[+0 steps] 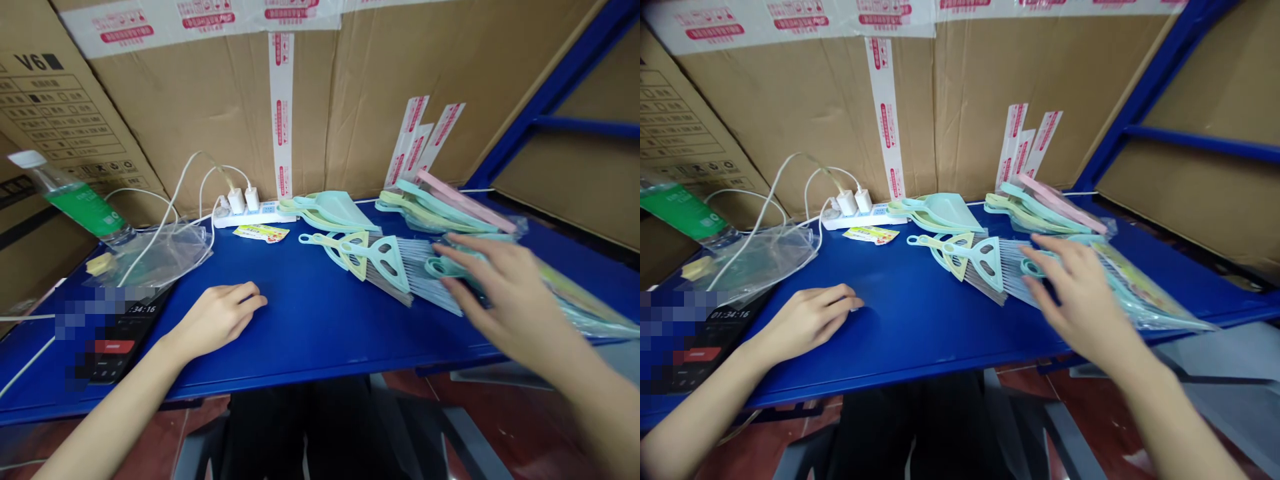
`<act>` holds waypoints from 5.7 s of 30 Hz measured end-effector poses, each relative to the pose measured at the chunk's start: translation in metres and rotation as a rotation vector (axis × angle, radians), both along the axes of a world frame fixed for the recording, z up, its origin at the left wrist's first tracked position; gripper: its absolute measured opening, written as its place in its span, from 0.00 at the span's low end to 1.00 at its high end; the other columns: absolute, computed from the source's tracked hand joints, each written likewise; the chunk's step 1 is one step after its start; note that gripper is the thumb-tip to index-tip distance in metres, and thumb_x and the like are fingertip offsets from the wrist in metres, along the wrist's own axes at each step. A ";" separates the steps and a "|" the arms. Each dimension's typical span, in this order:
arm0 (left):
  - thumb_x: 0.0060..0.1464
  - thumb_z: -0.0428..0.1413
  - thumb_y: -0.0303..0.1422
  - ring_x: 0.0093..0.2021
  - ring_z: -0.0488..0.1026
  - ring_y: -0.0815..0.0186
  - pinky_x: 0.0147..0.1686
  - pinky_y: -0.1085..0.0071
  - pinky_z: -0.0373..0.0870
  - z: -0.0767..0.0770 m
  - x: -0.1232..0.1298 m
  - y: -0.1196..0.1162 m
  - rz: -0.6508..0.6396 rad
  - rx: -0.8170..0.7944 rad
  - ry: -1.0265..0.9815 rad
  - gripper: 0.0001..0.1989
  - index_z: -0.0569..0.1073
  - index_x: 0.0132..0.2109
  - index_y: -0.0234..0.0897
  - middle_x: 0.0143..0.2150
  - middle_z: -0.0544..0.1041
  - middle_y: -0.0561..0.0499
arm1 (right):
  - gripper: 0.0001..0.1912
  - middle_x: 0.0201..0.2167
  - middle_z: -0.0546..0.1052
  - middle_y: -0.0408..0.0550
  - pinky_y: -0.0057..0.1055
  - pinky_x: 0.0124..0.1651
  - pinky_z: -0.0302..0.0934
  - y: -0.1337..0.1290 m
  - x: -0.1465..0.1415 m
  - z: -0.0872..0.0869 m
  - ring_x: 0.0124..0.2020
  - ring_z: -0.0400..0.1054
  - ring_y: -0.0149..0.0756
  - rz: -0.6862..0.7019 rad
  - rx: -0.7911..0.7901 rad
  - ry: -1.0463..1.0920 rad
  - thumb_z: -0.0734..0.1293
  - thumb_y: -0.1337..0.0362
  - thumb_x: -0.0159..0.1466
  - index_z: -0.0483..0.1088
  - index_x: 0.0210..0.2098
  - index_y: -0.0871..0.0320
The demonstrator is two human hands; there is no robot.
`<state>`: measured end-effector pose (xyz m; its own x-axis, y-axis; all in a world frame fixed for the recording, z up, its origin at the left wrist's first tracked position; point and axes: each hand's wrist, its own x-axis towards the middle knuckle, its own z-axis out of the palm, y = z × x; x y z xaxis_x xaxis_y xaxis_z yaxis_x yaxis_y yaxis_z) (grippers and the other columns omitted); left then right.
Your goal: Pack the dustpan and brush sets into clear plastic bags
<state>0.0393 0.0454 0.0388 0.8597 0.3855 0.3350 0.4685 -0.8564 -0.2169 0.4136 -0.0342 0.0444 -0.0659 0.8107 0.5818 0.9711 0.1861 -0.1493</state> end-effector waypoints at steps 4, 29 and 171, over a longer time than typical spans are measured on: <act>0.66 0.40 0.26 0.28 0.75 0.69 0.28 0.73 0.68 -0.001 0.001 0.000 -0.019 0.017 -0.002 0.16 0.73 0.41 0.37 0.36 0.77 0.50 | 0.19 0.54 0.75 0.62 0.58 0.55 0.63 0.018 -0.027 -0.023 0.57 0.68 0.57 0.138 0.039 -0.206 0.56 0.59 0.71 0.69 0.56 0.57; 0.64 0.43 0.25 0.36 0.76 0.67 0.31 0.72 0.71 -0.020 0.065 0.000 -0.076 -0.247 -0.019 0.16 0.67 0.54 0.39 0.44 0.74 0.49 | 0.24 0.62 0.69 0.60 0.54 0.61 0.64 0.036 -0.029 -0.057 0.67 0.57 0.54 0.223 -0.098 0.043 0.55 0.59 0.72 0.63 0.63 0.62; 0.57 0.54 0.52 0.17 0.65 0.75 0.16 0.80 0.64 0.003 0.008 0.023 0.222 -1.452 -0.458 0.23 0.72 0.37 0.32 0.19 0.68 0.59 | 0.37 0.73 0.48 0.56 0.63 0.69 0.35 0.068 -0.120 -0.033 0.73 0.31 0.57 0.853 -0.546 0.032 0.60 0.43 0.67 0.56 0.69 0.54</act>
<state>0.0471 0.0683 0.0415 0.6737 0.7056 -0.2196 0.4028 -0.1015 0.9096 0.2933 0.0342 0.0112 -0.7381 0.6562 0.1567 0.5403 0.7141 -0.4450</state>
